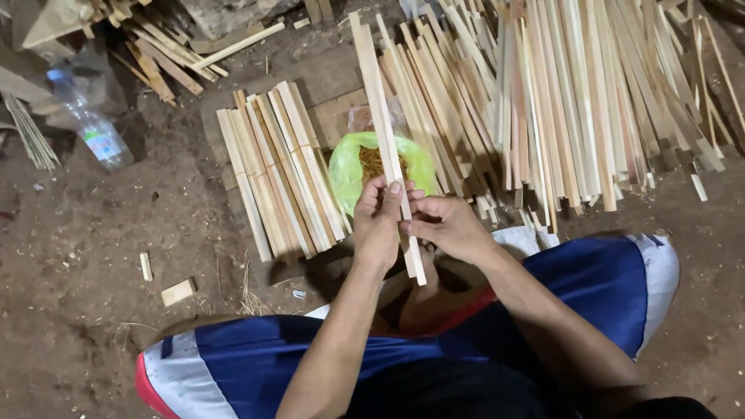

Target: The person is organizing thin wooden slats into bundles and securing each bundle with a rubber band.

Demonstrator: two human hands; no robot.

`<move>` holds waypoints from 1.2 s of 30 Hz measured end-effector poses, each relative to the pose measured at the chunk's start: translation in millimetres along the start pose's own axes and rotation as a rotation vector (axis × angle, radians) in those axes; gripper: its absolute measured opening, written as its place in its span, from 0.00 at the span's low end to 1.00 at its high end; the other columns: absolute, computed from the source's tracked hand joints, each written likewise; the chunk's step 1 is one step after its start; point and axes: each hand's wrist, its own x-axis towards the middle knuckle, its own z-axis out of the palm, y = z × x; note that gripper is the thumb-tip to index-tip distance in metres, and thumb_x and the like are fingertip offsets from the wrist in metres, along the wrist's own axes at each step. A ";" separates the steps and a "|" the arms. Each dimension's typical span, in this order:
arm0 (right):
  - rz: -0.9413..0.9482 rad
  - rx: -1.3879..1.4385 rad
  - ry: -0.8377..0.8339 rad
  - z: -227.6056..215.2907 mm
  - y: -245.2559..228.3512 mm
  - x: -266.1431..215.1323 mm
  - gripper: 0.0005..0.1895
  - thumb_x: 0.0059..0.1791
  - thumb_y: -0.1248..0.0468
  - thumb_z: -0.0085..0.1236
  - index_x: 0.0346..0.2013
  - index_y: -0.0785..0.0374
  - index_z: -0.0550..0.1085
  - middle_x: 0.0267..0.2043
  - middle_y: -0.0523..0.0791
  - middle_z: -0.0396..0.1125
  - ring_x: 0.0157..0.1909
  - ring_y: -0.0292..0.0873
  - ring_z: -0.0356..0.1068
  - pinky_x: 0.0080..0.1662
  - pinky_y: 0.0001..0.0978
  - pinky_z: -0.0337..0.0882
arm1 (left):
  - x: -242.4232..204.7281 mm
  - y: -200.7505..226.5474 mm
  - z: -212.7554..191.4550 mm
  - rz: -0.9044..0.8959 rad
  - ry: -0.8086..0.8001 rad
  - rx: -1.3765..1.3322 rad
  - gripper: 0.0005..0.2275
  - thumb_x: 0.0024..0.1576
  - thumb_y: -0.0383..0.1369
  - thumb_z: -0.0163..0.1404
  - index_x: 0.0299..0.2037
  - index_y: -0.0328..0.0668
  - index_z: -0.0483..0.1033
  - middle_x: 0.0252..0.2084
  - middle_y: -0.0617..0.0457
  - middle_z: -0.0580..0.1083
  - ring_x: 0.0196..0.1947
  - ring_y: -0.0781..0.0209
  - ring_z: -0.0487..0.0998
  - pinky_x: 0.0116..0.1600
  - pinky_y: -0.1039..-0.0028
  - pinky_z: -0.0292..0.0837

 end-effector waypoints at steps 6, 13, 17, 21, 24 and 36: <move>-0.052 -0.055 -0.056 3.0 8.3 9.5 0.13 0.47 0.67 0.65 0.45 0.67 0.79 0.34 0.47 0.77 0.38 0.37 0.70 0.46 0.33 0.75 | -6.0 6.7 -6.1 0.072 -0.044 0.022 0.10 0.66 0.29 0.46 0.53 0.29 0.70 0.48 0.36 0.77 0.48 0.48 0.82 0.53 0.60 0.82; -0.042 -0.138 -0.247 3.8 22.9 2.0 0.13 0.46 0.67 0.67 0.42 0.71 0.78 0.34 0.55 0.78 0.38 0.45 0.74 0.49 0.45 0.74 | 13.9 40.0 -22.5 0.194 -0.109 0.045 0.10 0.69 0.29 0.40 0.55 0.32 0.68 0.51 0.37 0.75 0.51 0.50 0.79 0.59 0.58 0.77; 0.087 -0.211 -0.334 9.9 28.0 -2.0 0.13 0.45 0.60 0.70 0.39 0.63 0.80 0.33 0.45 0.78 0.38 0.36 0.72 0.49 0.36 0.73 | 21.8 59.5 -29.3 0.160 -0.066 0.022 0.11 0.69 0.28 0.38 0.58 0.36 0.68 0.50 0.37 0.75 0.47 0.49 0.82 0.56 0.59 0.82; 0.105 -0.221 -0.347 11.1 35.1 1.9 0.10 0.47 0.59 0.69 0.33 0.62 0.79 0.31 0.43 0.78 0.36 0.34 0.70 0.46 0.31 0.72 | 21.9 40.9 -33.8 0.138 -0.111 -0.007 0.11 0.69 0.28 0.37 0.58 0.35 0.69 0.49 0.36 0.75 0.45 0.47 0.82 0.54 0.57 0.82; 0.117 -0.223 -0.353 6.2 37.7 4.1 0.10 0.46 0.58 0.70 0.33 0.61 0.80 0.30 0.41 0.78 0.35 0.32 0.69 0.45 0.30 0.72 | 16.2 36.1 -26.2 0.126 -0.099 -0.039 0.11 0.69 0.29 0.40 0.57 0.33 0.68 0.47 0.39 0.76 0.44 0.51 0.82 0.52 0.60 0.83; 0.203 -0.218 -0.466 -8.2 56.8 5.7 0.13 0.47 0.57 0.70 0.41 0.61 0.82 0.35 0.43 0.80 0.38 0.33 0.70 0.47 0.31 0.74 | 13.2 27.2 -19.8 0.140 -0.078 0.026 0.11 0.68 0.29 0.42 0.56 0.29 0.68 0.43 0.38 0.76 0.36 0.54 0.82 0.43 0.62 0.86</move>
